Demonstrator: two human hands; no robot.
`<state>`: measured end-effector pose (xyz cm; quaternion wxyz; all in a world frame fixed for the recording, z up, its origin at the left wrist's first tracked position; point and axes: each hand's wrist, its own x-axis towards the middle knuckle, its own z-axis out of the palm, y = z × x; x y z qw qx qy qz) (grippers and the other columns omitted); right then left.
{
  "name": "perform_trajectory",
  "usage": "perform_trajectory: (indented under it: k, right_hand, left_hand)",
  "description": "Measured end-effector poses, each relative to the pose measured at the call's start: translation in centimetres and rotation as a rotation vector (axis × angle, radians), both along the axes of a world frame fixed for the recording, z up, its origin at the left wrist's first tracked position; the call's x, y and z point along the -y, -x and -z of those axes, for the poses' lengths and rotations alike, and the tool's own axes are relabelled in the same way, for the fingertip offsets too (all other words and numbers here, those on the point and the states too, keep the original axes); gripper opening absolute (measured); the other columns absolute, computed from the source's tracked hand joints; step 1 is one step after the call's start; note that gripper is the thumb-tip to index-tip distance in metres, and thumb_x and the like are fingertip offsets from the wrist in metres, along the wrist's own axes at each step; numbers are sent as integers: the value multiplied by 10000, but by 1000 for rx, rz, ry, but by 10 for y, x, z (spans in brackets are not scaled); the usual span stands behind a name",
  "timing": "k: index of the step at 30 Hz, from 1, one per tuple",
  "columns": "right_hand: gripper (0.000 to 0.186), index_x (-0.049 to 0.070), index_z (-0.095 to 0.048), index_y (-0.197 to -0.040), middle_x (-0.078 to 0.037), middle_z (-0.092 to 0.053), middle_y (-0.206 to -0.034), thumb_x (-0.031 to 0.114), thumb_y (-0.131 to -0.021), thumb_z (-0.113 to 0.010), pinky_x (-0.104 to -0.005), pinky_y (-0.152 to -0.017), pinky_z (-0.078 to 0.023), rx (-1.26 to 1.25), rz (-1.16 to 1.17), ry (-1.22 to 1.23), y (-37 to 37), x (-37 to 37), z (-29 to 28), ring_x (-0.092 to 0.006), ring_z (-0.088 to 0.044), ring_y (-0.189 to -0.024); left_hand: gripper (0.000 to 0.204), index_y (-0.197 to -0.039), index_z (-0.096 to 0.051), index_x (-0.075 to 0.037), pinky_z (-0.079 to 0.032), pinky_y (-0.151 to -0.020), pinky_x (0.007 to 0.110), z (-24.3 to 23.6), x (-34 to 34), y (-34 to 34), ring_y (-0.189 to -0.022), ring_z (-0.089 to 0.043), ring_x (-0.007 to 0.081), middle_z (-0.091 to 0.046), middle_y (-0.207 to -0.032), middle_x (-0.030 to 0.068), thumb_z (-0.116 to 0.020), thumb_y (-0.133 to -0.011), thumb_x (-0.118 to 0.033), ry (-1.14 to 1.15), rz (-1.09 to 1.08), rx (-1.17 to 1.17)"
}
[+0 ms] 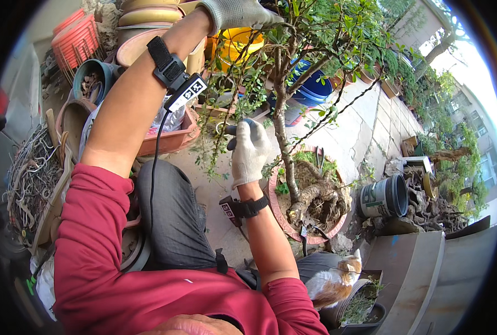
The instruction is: The person sits on the ground and wraps a thin wire around the branches of a potted bonsai tree. They use both hands to bend and secure the wire along the branches to shape the tree.
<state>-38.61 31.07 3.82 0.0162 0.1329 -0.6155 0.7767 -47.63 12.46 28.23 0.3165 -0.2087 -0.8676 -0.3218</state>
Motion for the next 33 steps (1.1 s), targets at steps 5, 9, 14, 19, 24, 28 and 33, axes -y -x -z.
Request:
perform_trajectory:
  k: [5,9,14,19,24,28,33]
  right_hand:
    - [130,62,-660,-1056,-60,-736,-815,185,-1042,-619,-207,-445,-374,86,33,99,4,14,-15,-58,-503,-499]
    - [141,43,-679,-1043,-36,-711,-794,172,-1038,-624,-213,-449,-393,0,39,109,7,13,-27,-64,-528,-504]
    - [168,27,-678,-1042,-40,-710,-792,189,-1037,-631,-215,-459,-414,-111,87,-57,14,14,-39,-69,-576,-534]
    - [182,5,-680,-1034,-32,-701,-787,178,-1039,-624,-220,-497,-442,-219,139,-172,22,19,-45,-74,-591,-561]
    - [186,-27,-688,-1002,-52,-682,-760,152,-1006,-634,-283,-597,-503,-145,129,-154,18,20,-50,-101,-607,-625]
    - [199,-40,-699,-983,-74,-701,-770,148,-1002,-636,-296,-637,-489,-280,204,-269,25,19,-56,-111,-599,-677]
    - [205,-33,-704,-999,-64,-696,-781,160,-1009,-639,-272,-635,-492,-257,152,-292,28,14,-53,-100,-605,-683]
  left_hand:
    - [341,-893,-690,105,-540,-709,413,-1,-1,-1,-736,-704,291,-708,-791,254,-835,-752,-170,-20,1,-15]
    - [343,-901,-692,101,-540,-716,415,1,0,1,-752,-707,297,-707,-794,255,-835,-750,-173,-13,12,-59]
    - [360,-940,-700,95,-553,-736,410,0,0,2,-769,-712,320,-714,-821,267,-839,-748,-176,13,12,-74]
    - [352,-948,-705,96,-562,-719,399,-3,0,-3,-765,-724,305,-724,-824,263,-832,-752,-168,22,-7,-31]
    - [293,-935,-718,83,-567,-656,378,-3,-5,-7,-695,-731,238,-735,-775,216,-805,-760,-136,-112,76,62]
    - [282,-935,-727,61,-570,-643,368,-2,-6,-6,-686,-732,225,-740,-771,199,-812,-752,-136,-136,92,87]
    - [327,-974,-727,72,-571,-725,380,-1,-1,-2,-773,-740,258,-745,-858,248,-825,-749,-144,-42,-18,-9]
